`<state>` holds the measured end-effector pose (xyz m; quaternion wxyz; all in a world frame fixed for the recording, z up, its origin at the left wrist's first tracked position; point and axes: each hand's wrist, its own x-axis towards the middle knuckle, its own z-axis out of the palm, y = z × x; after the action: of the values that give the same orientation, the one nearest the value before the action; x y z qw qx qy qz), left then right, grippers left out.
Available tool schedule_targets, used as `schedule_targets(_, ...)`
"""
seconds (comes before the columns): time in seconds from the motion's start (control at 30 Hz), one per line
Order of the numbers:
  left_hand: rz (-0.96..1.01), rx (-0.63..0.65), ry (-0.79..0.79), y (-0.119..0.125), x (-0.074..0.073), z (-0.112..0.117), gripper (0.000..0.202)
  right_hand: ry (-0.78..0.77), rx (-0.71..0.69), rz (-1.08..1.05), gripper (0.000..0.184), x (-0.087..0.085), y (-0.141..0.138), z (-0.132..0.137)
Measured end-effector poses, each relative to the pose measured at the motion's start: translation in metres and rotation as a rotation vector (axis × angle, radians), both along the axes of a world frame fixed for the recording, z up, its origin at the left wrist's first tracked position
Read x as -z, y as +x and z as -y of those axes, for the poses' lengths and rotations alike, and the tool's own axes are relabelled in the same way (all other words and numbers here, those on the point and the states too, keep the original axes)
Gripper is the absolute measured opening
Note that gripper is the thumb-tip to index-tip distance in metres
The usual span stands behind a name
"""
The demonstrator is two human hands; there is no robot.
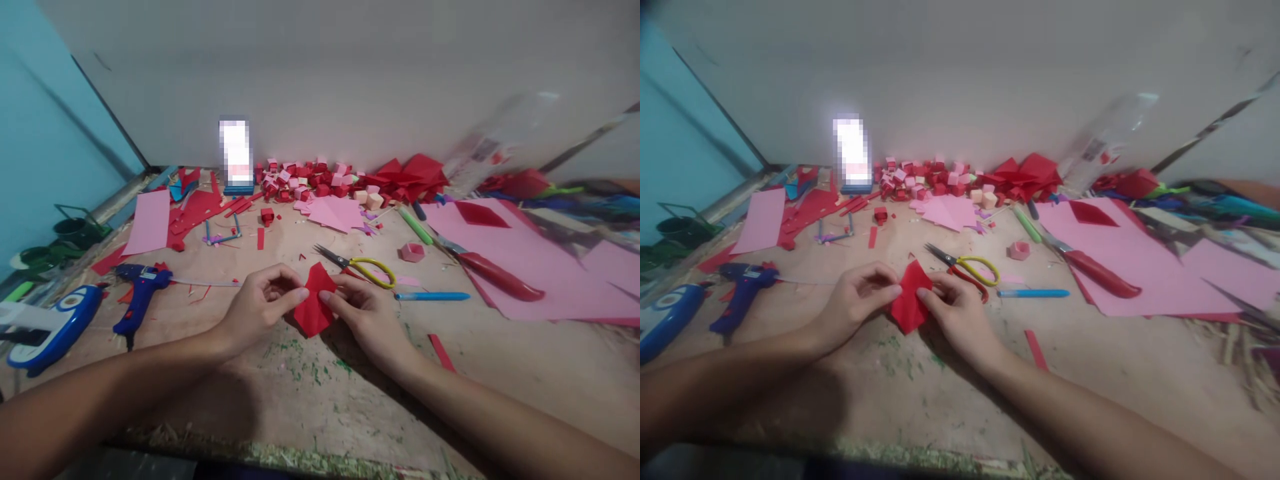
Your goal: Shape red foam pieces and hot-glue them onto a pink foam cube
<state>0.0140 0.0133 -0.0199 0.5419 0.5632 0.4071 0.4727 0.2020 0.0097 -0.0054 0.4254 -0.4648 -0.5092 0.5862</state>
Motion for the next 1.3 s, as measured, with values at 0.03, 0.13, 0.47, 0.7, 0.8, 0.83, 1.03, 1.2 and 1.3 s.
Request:
schedule_targets(0.03, 0.012, 0.019, -0.011, 0.000, -0.001, 0.001, 0.012, 0.001, 0.002, -0.001, 0.017, 0.000, 0.000, 0.000)
schedule_targets(0.13, 0.033, 0.033, -0.011, 0.000, -0.002, 0.001, 0.009, 0.009, -0.002, 0.010, 0.018, 0.000, 0.001, 0.000)
schedule_targets(0.47, 0.011, -0.014, 0.005, 0.001, 0.001, -0.004, 0.015, 0.152, -0.048, 0.156, 0.025, 0.002, 0.003, -0.001)
schedule_targets(0.7, 0.073, 0.058, -0.014, 0.000, 0.005, -0.006, 0.020, 0.250, -0.088, 0.210, 0.023, 0.007, 0.005, -0.004)
schedule_targets(0.8, 0.081, 0.050, 0.007, 0.000, 0.006, -0.007, 0.019, 0.235, -0.093, 0.169, 0.017, 0.006, 0.003, -0.004)
schedule_targets(0.83, 0.082, 0.044, 0.014, 0.000, 0.005, -0.007, 0.019, 0.225, -0.090, 0.160, 0.015, 0.006, 0.002, -0.003)
schedule_targets(1.03, 0.031, 0.049, 0.042, 0.001, 0.005, -0.004, 0.016, 0.137, 0.051, 0.190, 0.016, 0.012, 0.001, -0.002)
schedule_targets(1.2, 0.014, 0.044, 0.038, 0.001, 0.006, -0.003, 0.015, 0.205, 0.117, 0.214, 0.023, 0.011, 0.000, -0.001)
schedule_targets(1.3, 0.035, 0.045, 0.023, 0.000, 0.006, -0.004, 0.015, 0.172, 0.041, 0.123, 0.023, 0.006, -0.001, 0.001)
